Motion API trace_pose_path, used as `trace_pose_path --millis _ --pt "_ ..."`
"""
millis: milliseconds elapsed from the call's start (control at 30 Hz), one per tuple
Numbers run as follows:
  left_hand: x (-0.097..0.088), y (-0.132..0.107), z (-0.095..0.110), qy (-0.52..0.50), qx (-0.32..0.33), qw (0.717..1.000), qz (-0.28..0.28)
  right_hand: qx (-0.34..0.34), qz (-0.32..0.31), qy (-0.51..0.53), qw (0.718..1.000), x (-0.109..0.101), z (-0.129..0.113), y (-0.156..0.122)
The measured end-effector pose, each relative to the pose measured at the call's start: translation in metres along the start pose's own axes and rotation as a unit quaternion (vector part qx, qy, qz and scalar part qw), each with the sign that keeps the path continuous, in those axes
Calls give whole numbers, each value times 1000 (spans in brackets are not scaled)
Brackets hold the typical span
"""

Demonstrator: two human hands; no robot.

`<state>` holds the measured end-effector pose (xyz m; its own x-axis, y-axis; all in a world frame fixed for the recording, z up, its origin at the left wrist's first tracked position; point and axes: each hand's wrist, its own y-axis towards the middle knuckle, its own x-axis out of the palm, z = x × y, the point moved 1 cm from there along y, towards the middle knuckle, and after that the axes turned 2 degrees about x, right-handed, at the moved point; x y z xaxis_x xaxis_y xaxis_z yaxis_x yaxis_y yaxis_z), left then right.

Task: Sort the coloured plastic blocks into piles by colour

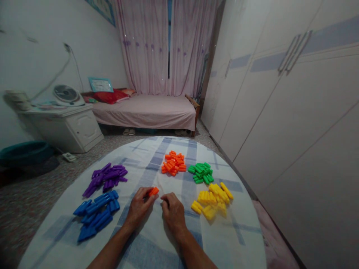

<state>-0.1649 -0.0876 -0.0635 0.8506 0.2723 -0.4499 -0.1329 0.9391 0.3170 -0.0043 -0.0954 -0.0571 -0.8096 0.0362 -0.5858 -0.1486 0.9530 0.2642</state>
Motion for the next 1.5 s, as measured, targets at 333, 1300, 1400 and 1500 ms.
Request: trace_pose_path --millis 333,1300,1400,1500 --pt "4 15 17 -76 -57 994 44 14 -15 30 999 -3 -1 2" --pt "25 5 -2 -3 11 998 59 0 5 22 1000 4 3 1" --pt "23 -13 5 -23 2 998 55 -14 -1 4 1000 4 2 0" --pt "19 -16 10 -30 9 999 37 -19 -15 18 1000 2 5 0"
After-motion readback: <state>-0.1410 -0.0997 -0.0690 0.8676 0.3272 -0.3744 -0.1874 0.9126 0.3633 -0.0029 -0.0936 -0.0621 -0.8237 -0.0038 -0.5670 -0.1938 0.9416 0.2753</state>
